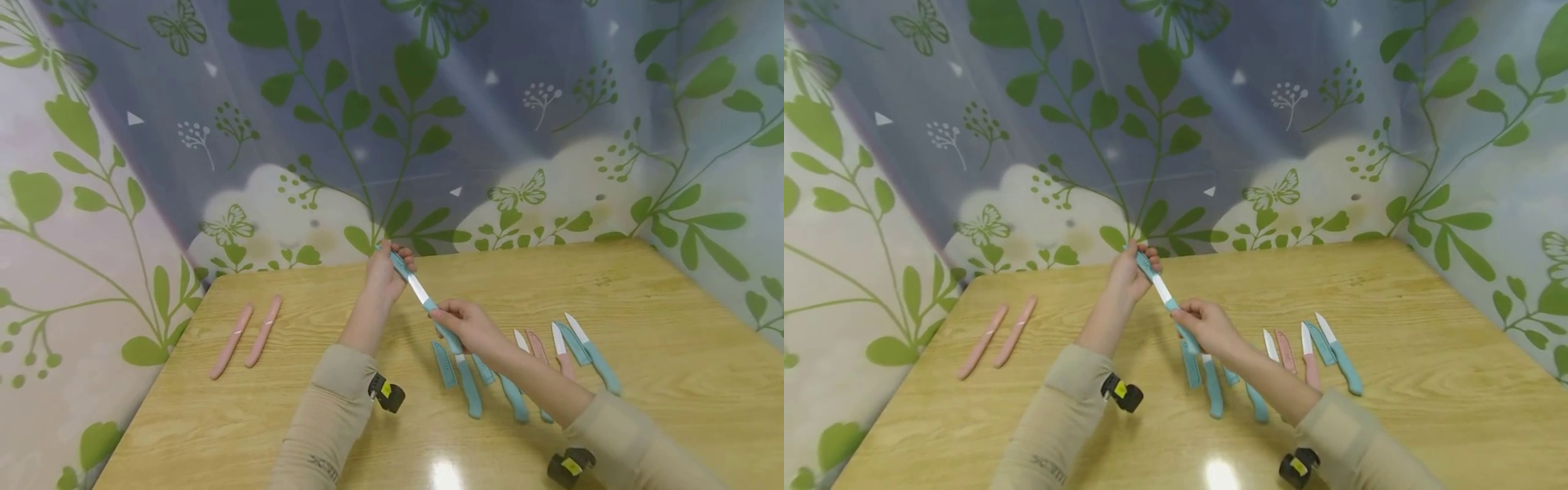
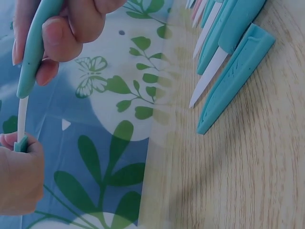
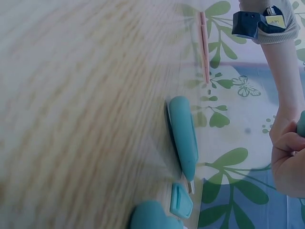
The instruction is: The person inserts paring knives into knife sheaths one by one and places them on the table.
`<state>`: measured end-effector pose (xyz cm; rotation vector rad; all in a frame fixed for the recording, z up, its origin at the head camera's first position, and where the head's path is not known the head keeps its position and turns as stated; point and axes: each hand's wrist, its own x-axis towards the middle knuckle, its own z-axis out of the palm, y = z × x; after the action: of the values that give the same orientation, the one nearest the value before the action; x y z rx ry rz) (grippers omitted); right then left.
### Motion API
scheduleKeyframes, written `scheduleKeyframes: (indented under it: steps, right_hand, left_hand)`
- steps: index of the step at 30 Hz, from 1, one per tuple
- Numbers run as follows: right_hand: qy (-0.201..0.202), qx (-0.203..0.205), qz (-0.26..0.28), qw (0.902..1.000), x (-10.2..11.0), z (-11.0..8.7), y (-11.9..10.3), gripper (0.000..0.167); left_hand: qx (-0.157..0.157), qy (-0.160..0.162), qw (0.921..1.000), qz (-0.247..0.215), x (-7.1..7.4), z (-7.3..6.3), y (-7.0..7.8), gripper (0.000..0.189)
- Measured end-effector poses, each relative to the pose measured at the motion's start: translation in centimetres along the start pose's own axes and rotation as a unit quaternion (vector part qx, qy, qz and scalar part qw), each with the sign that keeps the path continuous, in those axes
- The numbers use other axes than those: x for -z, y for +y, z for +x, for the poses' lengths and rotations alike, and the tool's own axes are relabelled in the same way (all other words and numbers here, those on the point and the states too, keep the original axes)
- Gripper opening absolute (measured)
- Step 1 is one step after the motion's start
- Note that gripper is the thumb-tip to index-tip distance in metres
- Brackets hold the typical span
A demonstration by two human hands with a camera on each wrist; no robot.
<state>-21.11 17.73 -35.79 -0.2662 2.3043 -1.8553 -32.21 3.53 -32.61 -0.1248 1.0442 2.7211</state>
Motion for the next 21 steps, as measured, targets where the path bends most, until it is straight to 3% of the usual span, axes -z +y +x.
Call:
scheduleKeyframes:
  steps: [21]
  right_hand:
    - [0.025, 0.024, 0.015, 0.9993, -0.35, 0.17, -0.08, 0.03]
  left_hand:
    - [0.001, 0.0, 0.9999, -0.013, -0.34, -0.8, -0.68, 0.03]
